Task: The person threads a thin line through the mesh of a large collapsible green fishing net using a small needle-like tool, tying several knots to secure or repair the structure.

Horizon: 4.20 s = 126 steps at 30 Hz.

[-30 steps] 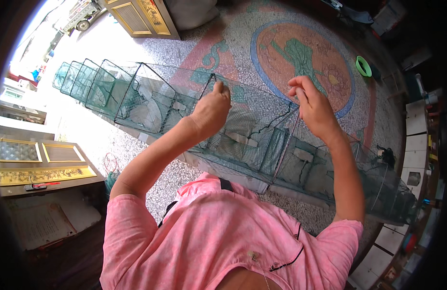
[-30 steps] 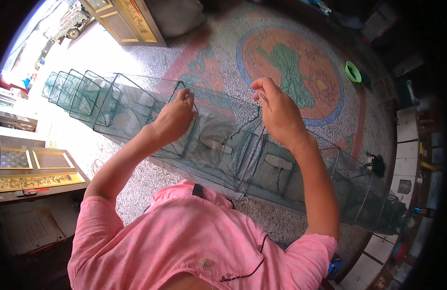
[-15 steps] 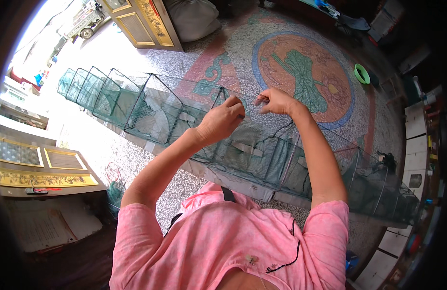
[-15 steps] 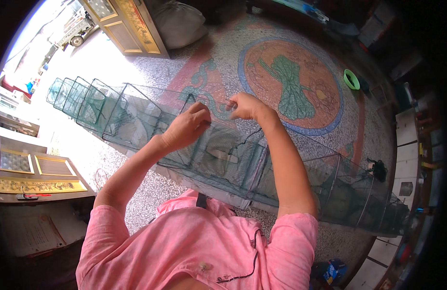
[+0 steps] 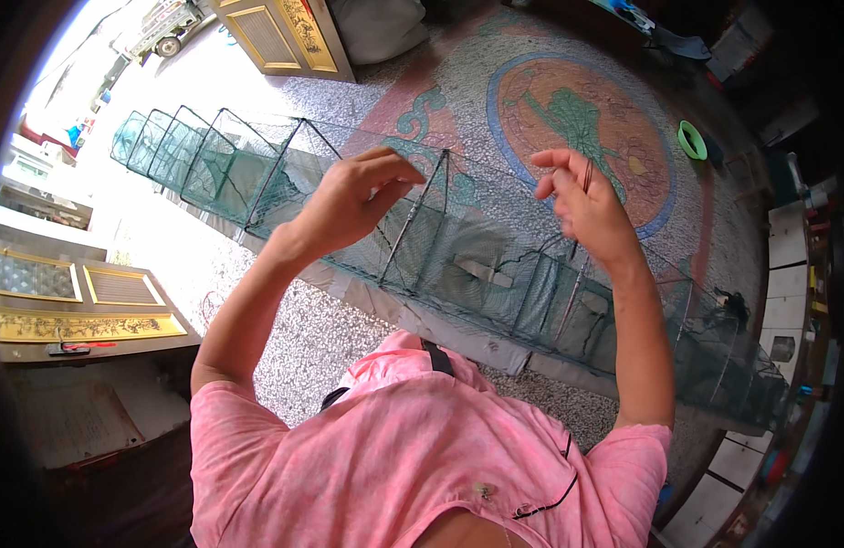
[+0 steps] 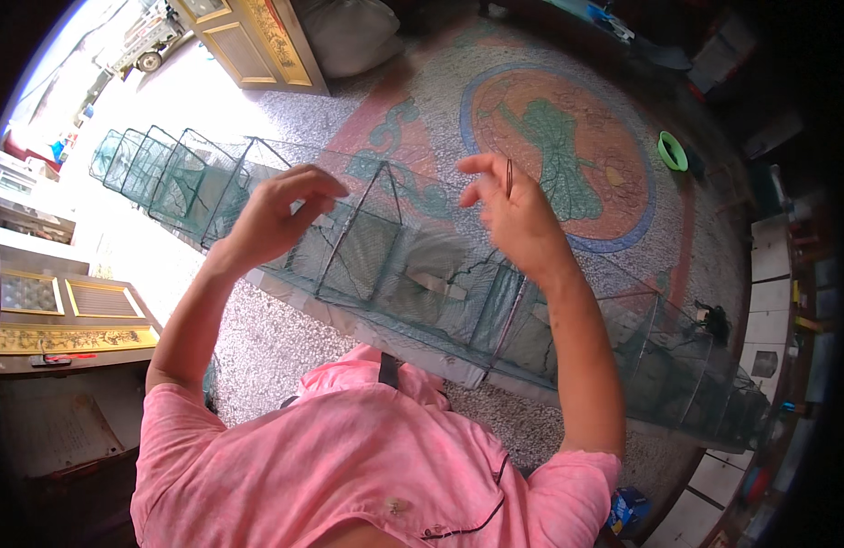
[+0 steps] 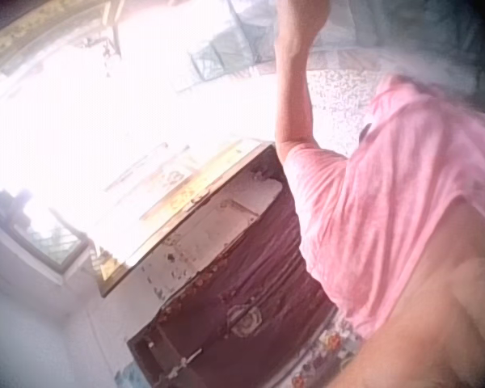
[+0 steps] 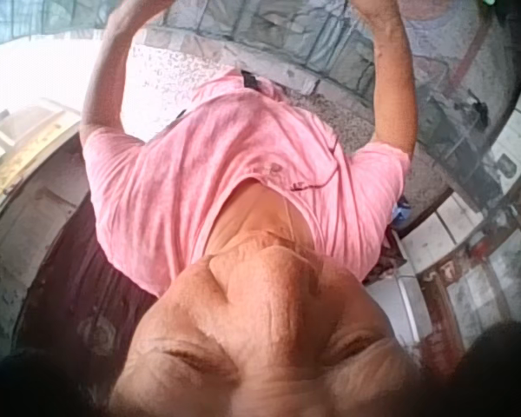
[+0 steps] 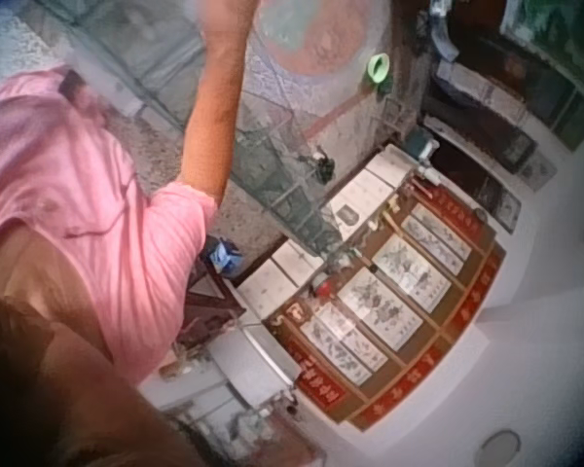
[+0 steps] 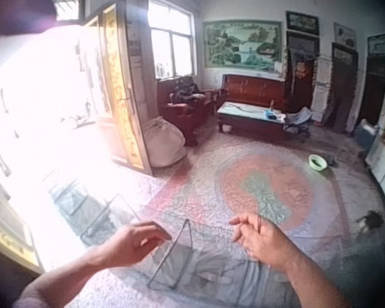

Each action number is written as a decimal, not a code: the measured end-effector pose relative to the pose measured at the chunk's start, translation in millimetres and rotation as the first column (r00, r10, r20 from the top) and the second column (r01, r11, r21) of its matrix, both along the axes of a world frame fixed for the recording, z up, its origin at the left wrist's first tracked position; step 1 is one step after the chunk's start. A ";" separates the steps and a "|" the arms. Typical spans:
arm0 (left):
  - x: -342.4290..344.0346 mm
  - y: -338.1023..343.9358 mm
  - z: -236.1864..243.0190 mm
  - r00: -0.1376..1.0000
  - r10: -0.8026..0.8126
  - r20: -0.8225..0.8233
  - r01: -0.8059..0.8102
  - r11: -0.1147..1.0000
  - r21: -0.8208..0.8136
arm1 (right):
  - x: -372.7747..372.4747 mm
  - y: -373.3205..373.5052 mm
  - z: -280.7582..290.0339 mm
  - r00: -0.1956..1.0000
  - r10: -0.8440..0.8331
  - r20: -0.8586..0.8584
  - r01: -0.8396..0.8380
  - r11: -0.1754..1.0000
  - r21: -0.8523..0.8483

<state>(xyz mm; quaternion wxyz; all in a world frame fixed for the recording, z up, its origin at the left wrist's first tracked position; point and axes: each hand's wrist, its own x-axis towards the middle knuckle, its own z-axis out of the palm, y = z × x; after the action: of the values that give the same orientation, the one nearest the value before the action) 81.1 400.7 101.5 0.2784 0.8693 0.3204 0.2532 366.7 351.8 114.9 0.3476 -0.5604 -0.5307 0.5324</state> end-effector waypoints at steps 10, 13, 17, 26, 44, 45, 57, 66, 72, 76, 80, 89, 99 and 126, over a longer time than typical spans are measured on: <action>-40.4 -45.8 -12.3 0.882 -0.334 -0.333 0.336 0.940 -0.053 | -113.1 -9.8 -76.8 0.872 -0.173 -0.458 0.054 0.964 -0.262; -43.6 -48.2 -19.2 0.889 -0.341 -0.307 0.356 0.935 -0.009 | -124.0 -7.2 -85.1 0.917 -0.285 -0.280 0.227 0.948 -0.222; -47.4 -45.5 -22.2 0.899 -0.341 -0.274 0.315 0.939 -0.136 | -108.1 3.9 -109.9 0.965 -0.237 -0.111 0.202 0.944 -0.261; -3.8 -34.2 -42.1 0.987 0.039 0.157 -0.023 0.994 -0.106 | -124.6 0.0 -46.4 0.861 -0.189 -0.473 0.109 0.975 -0.192; -30.5 -1.9 -45.3 0.839 0.225 0.496 0.250 0.650 -0.718 | -138.3 -0.2 -104.0 0.966 -0.248 0.078 0.248 0.969 0.018; -30.8 -2.9 -45.1 0.836 0.239 0.494 0.243 0.646 -0.724 | -137.5 -2.4 -101.4 0.962 -0.261 0.084 0.260 0.965 0.018; -22.6 -6.7 -43.7 0.793 0.312 0.523 0.279 0.577 -0.767 | -134.2 -16.5 -97.0 0.938 -0.268 -0.221 0.223 0.952 -0.210; -36.8 -10.1 -55.3 0.709 0.452 0.542 0.321 0.476 -0.818 | -130.2 -19.4 -101.4 0.884 -0.280 -0.374 0.166 0.937 -0.308; -39.3 -12.6 -60.5 0.678 0.493 0.546 0.331 0.458 -0.825 | -127.3 -17.1 -104.2 0.874 -0.257 -0.413 0.138 0.945 -0.296; -32.3 -22.3 -67.6 0.647 0.542 0.537 0.344 0.421 -0.839 | -131.3 -13.2 -97.4 0.885 -0.299 -0.357 0.197 0.935 -0.295; -17.3 -44.3 -83.5 0.592 0.631 0.500 0.300 0.404 -0.864 | -143.1 -6.9 -99.3 0.891 -0.337 -0.304 0.315 0.941 -0.121; -9.2 -55.0 -85.7 0.621 0.613 0.488 0.226 0.456 -0.861 | -137.8 -12.3 -103.6 0.800 -0.387 -0.458 0.297 0.919 -0.258; -11.0 -54.7 -91.0 0.614 0.623 0.484 0.235 0.441 -0.866 | -130.8 -9.8 -120.6 0.916 -0.268 -0.297 0.237 0.962 -0.135; 23.8 -46.4 -75.2 0.952 0.179 0.248 0.091 0.610 -0.788 | -135.8 -42.6 -126.3 0.828 -0.448 -0.338 0.531 0.821 0.212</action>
<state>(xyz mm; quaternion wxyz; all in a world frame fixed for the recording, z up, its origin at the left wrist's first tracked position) 104.9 354.3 26.3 0.6723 0.5988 0.3741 0.2225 230.9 309.2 -11.4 0.6232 -0.5413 -0.3877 0.4101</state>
